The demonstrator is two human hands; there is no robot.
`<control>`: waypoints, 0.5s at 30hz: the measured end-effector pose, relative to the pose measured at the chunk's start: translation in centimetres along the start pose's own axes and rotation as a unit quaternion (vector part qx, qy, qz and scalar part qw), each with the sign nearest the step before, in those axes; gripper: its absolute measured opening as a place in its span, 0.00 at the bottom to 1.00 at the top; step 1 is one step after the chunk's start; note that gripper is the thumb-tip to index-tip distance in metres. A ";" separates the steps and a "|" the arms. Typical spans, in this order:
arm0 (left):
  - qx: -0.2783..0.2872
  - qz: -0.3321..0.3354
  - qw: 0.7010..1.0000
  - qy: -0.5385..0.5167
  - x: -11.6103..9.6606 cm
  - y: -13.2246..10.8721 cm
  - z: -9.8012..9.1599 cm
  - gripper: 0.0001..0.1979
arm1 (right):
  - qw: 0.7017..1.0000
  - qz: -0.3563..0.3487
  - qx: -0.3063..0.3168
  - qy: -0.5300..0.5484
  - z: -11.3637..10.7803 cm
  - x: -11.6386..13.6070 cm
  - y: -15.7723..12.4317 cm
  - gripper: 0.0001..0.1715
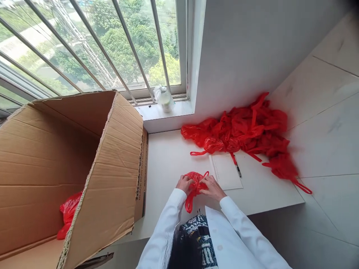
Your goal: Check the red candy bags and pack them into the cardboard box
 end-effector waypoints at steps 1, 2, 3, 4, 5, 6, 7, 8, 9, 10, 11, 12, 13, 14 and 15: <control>0.005 0.008 1.000 -0.001 -0.1 0.2 0.4 0.17 | 1.000 0.000 0.005 -0.015 0.4 0.0 -0.1 0.15; 0.007 0.012 1.000 -0.002 -0.1 0.4 0.7 0.17 | 1.000 0.003 0.004 -0.030 0.8 0.0 -0.1 0.13; 0.007 0.014 1.000 -0.004 -0.1 0.6 0.9 0.16 | 0.999 0.008 -0.002 -0.041 1.1 0.0 -0.1 0.10; 0.004 0.013 1.000 -0.007 0.0 0.7 1.1 0.14 | 0.999 0.012 -0.010 -0.046 1.2 0.1 0.0 0.08; -0.002 0.010 1.000 -0.011 0.2 0.7 1.1 0.11 | 0.999 0.015 -0.021 -0.043 1.2 0.2 0.1 0.06; -0.012 0.006 1.000 -0.017 0.4 0.7 0.9 0.08 | 0.999 0.017 -0.036 -0.034 1.0 0.4 0.2 0.07; -0.026 0.000 0.999 -0.025 0.6 0.5 0.6 0.05 | 0.998 0.019 -0.055 -0.018 0.6 0.5 0.3 0.07; -0.045 -0.010 0.998 -0.033 1.0 0.3 0.1 0.03 | 0.997 0.022 -0.077 -0.001 0.0 0.7 0.4 0.06; -0.067 -0.023 0.997 -0.042 1.4 0.0 -0.6 0.02 | 0.994 0.027 -0.103 0.017 -0.7 0.8 0.5 0.06; -0.092 -0.037 0.994 -0.051 2.0 -0.4 -1.3 0.02 | 0.991 0.032 -0.128 0.034 -1.5 0.9 0.6 0.05; -0.118 -0.053 0.990 -0.059 2.6 -0.8 -2.1 0.03 | 0.987 0.037 -0.152 0.047 -2.2 0.9 0.7 0.05; -0.143 -0.068 0.985 -0.068 3.2 -1.3 -2.9 0.04 | 0.982 0.041 -0.173 0.057 -2.9 0.9 0.8 0.06; -0.166 -0.083 0.980 -0.077 4.0 -1.9 -3.7 0.05 | 0.979 0.044 -0.190 0.063 -3.5 0.9 1.0 0.06; -0.188 -0.097 0.974 -0.085 4.7 -2.6 -4.4 0.06 | 0.975 0.048 -0.205 0.066 -4.0 0.7 1.1 0.07; -0.208 -0.111 0.967 -0.094 5.4 -3.4 -5.0 0.06 | 0.973 0.054 -0.216 0.068 -4.4 0.3 1.2 0.07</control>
Point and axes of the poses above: each hand's wrist, its own y-axis towards the middle knuckle, its own z-axis out of the palm, x = y × z, the point moved 8 cm from there along y, towards the middle knuckle, and after that the axes turned 7 degrees about z, right-handed, at the moved point
